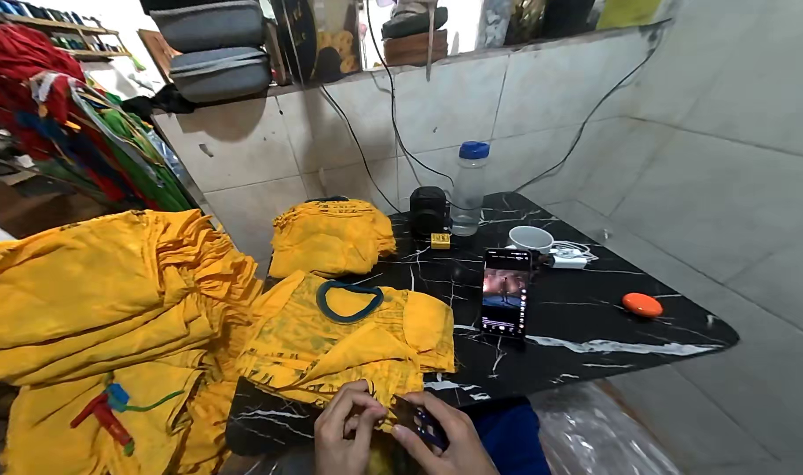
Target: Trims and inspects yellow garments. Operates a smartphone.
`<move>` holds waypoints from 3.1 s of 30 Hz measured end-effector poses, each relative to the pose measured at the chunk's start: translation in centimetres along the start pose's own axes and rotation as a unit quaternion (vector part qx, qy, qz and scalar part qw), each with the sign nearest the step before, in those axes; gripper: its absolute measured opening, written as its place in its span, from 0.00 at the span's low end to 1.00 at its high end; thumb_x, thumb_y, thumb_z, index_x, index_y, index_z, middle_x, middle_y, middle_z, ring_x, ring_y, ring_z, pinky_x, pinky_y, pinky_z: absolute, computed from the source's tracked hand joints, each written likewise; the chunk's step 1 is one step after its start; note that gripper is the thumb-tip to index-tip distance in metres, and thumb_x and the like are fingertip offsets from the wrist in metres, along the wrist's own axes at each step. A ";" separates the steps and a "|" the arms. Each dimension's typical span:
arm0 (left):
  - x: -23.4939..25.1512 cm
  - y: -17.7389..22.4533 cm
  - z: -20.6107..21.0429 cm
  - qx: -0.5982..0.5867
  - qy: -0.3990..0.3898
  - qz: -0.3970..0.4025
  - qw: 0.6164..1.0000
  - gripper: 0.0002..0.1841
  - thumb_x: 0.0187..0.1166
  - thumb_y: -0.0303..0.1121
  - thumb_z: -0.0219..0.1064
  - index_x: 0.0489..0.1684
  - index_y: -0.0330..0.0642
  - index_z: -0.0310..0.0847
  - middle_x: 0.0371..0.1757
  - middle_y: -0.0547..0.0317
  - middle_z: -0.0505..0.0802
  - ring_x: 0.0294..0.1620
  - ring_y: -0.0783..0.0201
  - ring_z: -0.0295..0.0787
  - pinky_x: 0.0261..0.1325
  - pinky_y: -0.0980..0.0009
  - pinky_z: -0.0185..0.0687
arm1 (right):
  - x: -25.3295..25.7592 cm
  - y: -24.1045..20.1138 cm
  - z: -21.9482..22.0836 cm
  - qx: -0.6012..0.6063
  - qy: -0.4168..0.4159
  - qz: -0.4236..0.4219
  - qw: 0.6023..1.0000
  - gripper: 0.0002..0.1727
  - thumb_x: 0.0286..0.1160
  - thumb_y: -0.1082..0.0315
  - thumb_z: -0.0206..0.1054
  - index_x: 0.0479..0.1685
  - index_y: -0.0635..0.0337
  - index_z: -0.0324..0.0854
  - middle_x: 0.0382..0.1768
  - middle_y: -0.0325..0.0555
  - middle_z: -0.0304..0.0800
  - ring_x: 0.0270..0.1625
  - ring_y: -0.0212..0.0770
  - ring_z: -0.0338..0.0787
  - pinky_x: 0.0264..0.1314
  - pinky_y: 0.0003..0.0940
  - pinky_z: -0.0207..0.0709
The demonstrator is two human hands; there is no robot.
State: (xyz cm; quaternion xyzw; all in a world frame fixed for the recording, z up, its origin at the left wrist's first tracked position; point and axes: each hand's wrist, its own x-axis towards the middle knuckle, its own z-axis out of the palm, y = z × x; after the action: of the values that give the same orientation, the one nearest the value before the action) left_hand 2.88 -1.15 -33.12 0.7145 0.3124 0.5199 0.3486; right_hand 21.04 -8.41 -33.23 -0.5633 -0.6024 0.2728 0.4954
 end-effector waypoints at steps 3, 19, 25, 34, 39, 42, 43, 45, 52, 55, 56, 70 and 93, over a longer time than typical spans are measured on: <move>-0.2 0.2 0.0 -0.043 0.007 -0.030 0.999 0.06 0.76 0.32 0.75 0.35 0.40 0.87 0.54 0.54 0.92 0.52 0.71 0.92 0.40 0.79 0.91 | 0.2 0.4 0.5 0.020 0.024 -0.039 0.999 0.19 0.74 0.57 0.78 0.57 0.58 0.88 0.45 0.43 0.94 0.42 0.31 0.91 0.47 0.29 0.87; -0.3 0.9 -0.4 0.027 -0.072 0.037 0.996 0.04 0.78 0.26 0.69 0.36 0.35 0.86 0.56 0.49 0.88 0.53 0.75 0.89 0.51 0.83 0.89 | 0.8 1.4 2.5 -0.058 0.086 -0.207 0.973 0.16 0.75 0.74 0.67 0.56 0.46 0.93 0.48 0.45 0.90 0.38 0.30 0.88 0.34 0.22 0.83; -0.3 1.5 -0.3 -0.020 -0.097 0.004 0.995 0.14 0.77 0.23 0.71 0.59 0.34 0.84 0.62 0.48 0.87 0.60 0.66 0.91 0.55 0.72 0.95 | 0.9 1.3 2.3 -0.065 0.101 -0.197 0.973 0.09 0.75 0.77 0.63 0.44 0.56 0.87 0.49 0.45 0.90 0.47 0.31 0.91 0.41 0.23 0.87; -0.5 0.2 0.5 0.067 -0.018 0.075 0.995 0.04 0.67 0.27 0.79 0.36 0.43 0.96 0.53 0.51 0.91 0.53 0.73 0.90 0.60 0.80 0.89 | 0.4 0.0 2.1 -0.045 0.094 -0.179 0.978 0.04 0.74 0.76 0.67 0.42 0.58 0.86 0.51 0.48 0.86 0.47 0.30 0.89 0.41 0.20 0.86; -0.2 -0.5 0.5 -0.002 0.029 0.055 0.998 0.01 0.70 0.26 0.78 0.34 0.41 0.94 0.50 0.56 0.93 0.45 0.74 0.92 0.44 0.82 0.91 | 0.9 0.0 0.8 0.035 0.079 -0.114 0.990 0.15 0.70 0.66 0.79 0.52 0.62 0.89 0.46 0.45 0.93 0.49 0.31 0.91 0.53 0.26 0.88; -0.2 -0.2 0.3 -0.064 0.037 -0.001 0.997 0.02 0.73 0.24 0.75 0.35 0.38 0.88 0.52 0.54 0.92 0.47 0.71 0.93 0.42 0.78 0.93 | 1.0 0.2 0.0 0.011 0.041 -0.079 0.996 0.21 0.74 0.57 0.78 0.59 0.61 0.89 0.48 0.46 0.94 0.42 0.29 0.90 0.43 0.25 0.85; -0.2 -0.3 0.3 -0.089 0.039 -0.012 0.995 0.02 0.74 0.24 0.73 0.37 0.39 0.87 0.51 0.55 0.92 0.47 0.70 0.93 0.43 0.76 0.93 | 0.9 0.3 -0.2 0.000 0.027 -0.075 0.997 0.20 0.75 0.57 0.77 0.57 0.62 0.89 0.45 0.46 0.94 0.39 0.30 0.88 0.40 0.26 0.84; -0.2 -0.1 0.4 -0.125 0.043 -0.034 0.991 0.01 0.77 0.26 0.71 0.39 0.40 0.84 0.52 0.58 0.91 0.49 0.71 0.92 0.46 0.76 0.92 | 0.8 0.3 -0.3 -0.025 0.001 -0.069 0.997 0.19 0.76 0.55 0.76 0.53 0.62 0.89 0.37 0.46 0.92 0.32 0.33 0.86 0.35 0.29 0.82; -0.4 -0.6 0.5 -0.129 0.012 -0.013 0.991 0.07 0.78 0.37 0.74 0.37 0.45 0.85 0.57 0.60 0.88 0.57 0.73 0.87 0.58 0.77 0.88 | 0.8 0.3 1.0 -0.045 -0.006 -0.051 0.998 0.21 0.77 0.51 0.74 0.51 0.62 0.87 0.30 0.45 0.90 0.29 0.36 0.86 0.34 0.35 0.83; -0.5 -0.6 0.3 -0.118 -0.001 -0.005 0.993 0.04 0.75 0.32 0.76 0.37 0.43 0.87 0.59 0.58 0.87 0.55 0.74 0.88 0.53 0.79 0.89 | 1.0 0.1 1.4 -0.056 0.004 -0.069 0.996 0.20 0.80 0.52 0.72 0.51 0.63 0.86 0.27 0.45 0.88 0.25 0.36 0.83 0.30 0.33 0.80; -0.5 -0.6 0.2 -0.116 -0.001 -0.004 0.993 0.04 0.75 0.31 0.76 0.37 0.43 0.87 0.59 0.58 0.87 0.55 0.74 0.88 0.52 0.79 0.89 | 1.0 0.0 1.3 -0.077 0.004 -0.083 0.994 0.20 0.82 0.52 0.69 0.51 0.62 0.87 0.26 0.46 0.88 0.25 0.38 0.84 0.29 0.36 0.80; -0.6 1.5 0.1 -0.126 -0.024 -0.049 0.991 0.03 0.80 0.26 0.70 0.42 0.37 0.82 0.59 0.54 0.90 0.52 0.66 0.94 0.51 0.68 0.96 | 1.8 -1.1 2.8 -0.010 0.095 -0.047 0.994 0.11 0.64 0.71 0.78 0.45 0.65 0.89 0.40 0.48 0.92 0.43 0.35 0.91 0.47 0.29 0.87; -1.2 1.1 0.2 0.088 0.003 0.057 0.994 0.04 0.80 0.26 0.68 0.37 0.37 0.89 0.43 0.57 0.94 0.46 0.72 0.93 0.54 0.78 0.91 | 1.6 -0.6 1.2 0.233 0.011 0.053 0.971 0.05 0.78 0.74 0.67 0.45 0.63 0.88 0.40 0.37 0.92 0.43 0.27 0.89 0.50 0.25 0.84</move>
State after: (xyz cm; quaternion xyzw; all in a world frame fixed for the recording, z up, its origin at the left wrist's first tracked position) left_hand 2.86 -2.76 -32.86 0.7574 0.3165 0.5121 0.2529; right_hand 19.89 -6.77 -32.69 -0.4663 -0.4866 0.4251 0.6043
